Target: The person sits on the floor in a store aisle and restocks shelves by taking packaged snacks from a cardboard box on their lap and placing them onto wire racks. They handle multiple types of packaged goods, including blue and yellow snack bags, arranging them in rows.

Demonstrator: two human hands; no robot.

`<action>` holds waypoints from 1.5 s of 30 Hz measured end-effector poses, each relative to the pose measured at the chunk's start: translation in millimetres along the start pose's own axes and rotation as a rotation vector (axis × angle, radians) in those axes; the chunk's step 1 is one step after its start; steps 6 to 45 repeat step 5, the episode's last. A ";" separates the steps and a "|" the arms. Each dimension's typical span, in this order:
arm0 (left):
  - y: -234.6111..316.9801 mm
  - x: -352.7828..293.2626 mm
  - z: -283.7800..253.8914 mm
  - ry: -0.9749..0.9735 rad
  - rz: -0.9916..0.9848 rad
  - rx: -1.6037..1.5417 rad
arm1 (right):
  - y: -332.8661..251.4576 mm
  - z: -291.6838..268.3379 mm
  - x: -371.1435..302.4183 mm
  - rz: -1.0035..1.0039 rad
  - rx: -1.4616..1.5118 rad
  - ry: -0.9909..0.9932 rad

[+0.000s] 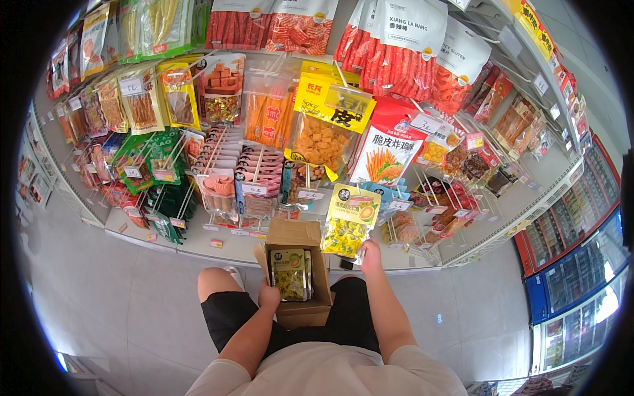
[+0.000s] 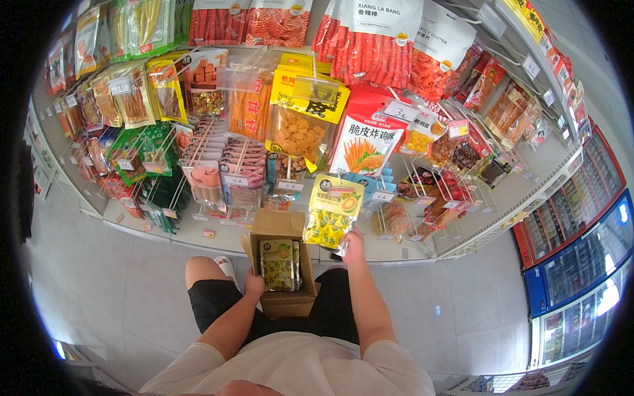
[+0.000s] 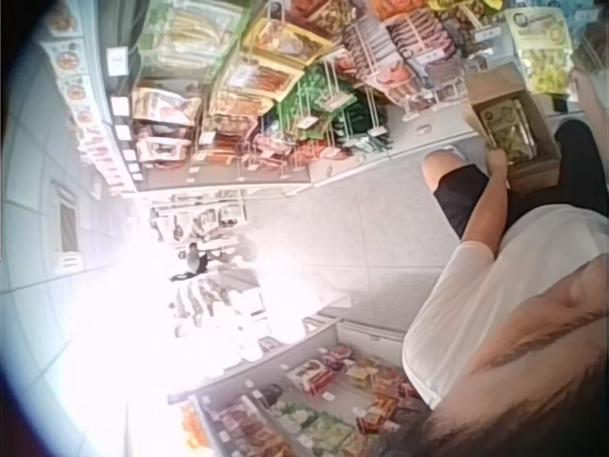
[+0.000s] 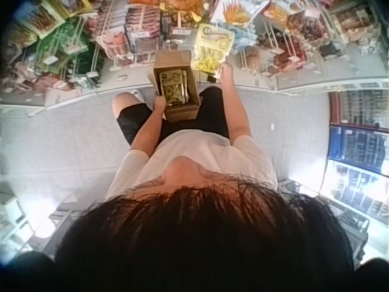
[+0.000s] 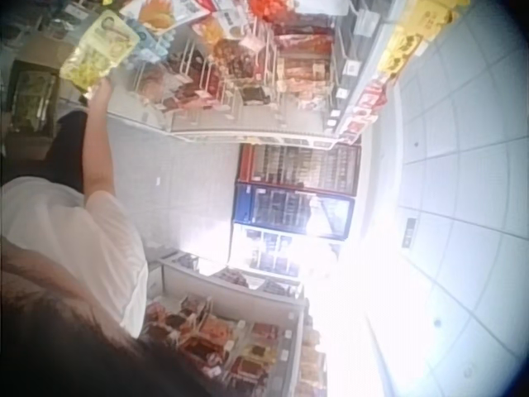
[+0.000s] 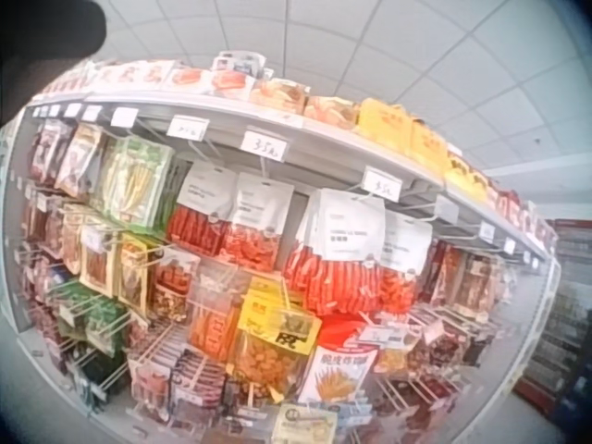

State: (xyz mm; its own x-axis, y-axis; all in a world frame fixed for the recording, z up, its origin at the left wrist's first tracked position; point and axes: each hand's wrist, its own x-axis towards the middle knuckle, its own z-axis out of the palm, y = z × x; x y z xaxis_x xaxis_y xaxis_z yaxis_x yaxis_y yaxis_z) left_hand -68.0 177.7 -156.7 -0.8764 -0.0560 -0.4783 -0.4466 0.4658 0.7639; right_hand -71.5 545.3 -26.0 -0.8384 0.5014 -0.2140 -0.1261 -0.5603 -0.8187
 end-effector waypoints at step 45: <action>4.1 -4.2 -4.4 0.024 0.033 -0.032 | 10.9 8.2 2.1 0.061 0.008 0.030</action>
